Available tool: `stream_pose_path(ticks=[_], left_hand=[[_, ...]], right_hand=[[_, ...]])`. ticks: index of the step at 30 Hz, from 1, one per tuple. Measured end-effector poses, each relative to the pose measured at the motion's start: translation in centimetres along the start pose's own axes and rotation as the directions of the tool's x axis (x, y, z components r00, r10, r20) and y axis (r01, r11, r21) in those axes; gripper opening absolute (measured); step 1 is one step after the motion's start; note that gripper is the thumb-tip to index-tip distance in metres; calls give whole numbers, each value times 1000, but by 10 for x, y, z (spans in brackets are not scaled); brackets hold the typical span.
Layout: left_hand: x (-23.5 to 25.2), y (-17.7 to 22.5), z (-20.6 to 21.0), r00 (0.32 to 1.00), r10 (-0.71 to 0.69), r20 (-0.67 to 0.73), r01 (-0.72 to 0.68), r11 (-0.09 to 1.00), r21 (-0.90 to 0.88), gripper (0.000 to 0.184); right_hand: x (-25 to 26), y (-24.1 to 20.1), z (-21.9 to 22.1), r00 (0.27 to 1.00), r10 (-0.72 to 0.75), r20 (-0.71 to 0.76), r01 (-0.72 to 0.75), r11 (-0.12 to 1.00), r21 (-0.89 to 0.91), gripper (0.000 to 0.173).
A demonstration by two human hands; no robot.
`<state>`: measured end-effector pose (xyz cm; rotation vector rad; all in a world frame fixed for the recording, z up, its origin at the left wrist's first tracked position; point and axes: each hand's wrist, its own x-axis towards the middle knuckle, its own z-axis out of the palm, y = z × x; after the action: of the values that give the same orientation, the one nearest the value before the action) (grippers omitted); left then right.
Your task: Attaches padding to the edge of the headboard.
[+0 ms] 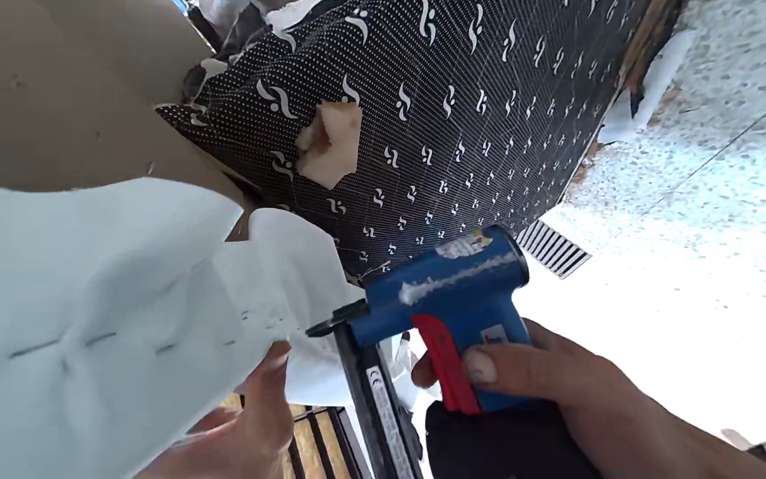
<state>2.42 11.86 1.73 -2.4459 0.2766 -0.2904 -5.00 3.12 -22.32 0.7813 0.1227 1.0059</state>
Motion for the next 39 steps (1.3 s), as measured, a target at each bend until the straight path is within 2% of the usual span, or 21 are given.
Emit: stream_pose_path(ticks=[2,4,7,11,14,15,19,20,23,28,30,33,37,39], left_hand=[[-3,-1,16,995,-61,-74,50,988,-145,113],[-4,-4,26,990,-97,-102,67,963,-262,106],[-4,-6,27,992,-76,-97,42,948,-315,86],[-8,8,27,996,-86,-37,65,920,-388,47],[-8,12,21,1000,10,9,-7,940,-340,29],[-5,19,23,1000,4,1,-4,947,-321,28],[12,60,39,980,-169,-104,139,959,-247,24],[14,59,40,980,-161,-114,130,963,-238,23],[10,41,28,999,-39,-5,36,959,-283,23],[15,51,20,989,-71,127,109,941,-319,11],[14,51,18,989,3,147,37,961,-275,11],[12,38,20,992,82,94,-50,953,-298,14],[9,36,29,998,8,-68,-25,968,-252,36],[10,39,32,998,14,-55,-30,954,-300,34]], right_hand=[[-1,2,2,1000,-13,6,13,1000,15,29],[-1,-3,2,1000,-13,10,13,1000,11,26],[6,-7,0,999,-15,52,16,1000,-15,25],[15,-11,-7,998,-5,58,4,1000,21,28],[17,-15,-15,997,-26,77,25,999,23,28],[19,-17,-15,995,-32,92,31,999,9,27],[25,-19,-6,993,-17,118,20,1000,-22,21],[26,-18,-4,993,-9,116,14,999,-36,19],[27,-22,-2,992,7,125,2,998,-70,16],[32,-29,-2,983,94,157,-87,995,-53,17],[32,-30,0,986,100,136,-92,994,-60,16],[37,-35,9,990,118,80,-110,989,-100,12],[47,-31,9,987,103,121,-97,994,-56,23],[44,-23,0,993,28,114,-26,999,-19,29]])
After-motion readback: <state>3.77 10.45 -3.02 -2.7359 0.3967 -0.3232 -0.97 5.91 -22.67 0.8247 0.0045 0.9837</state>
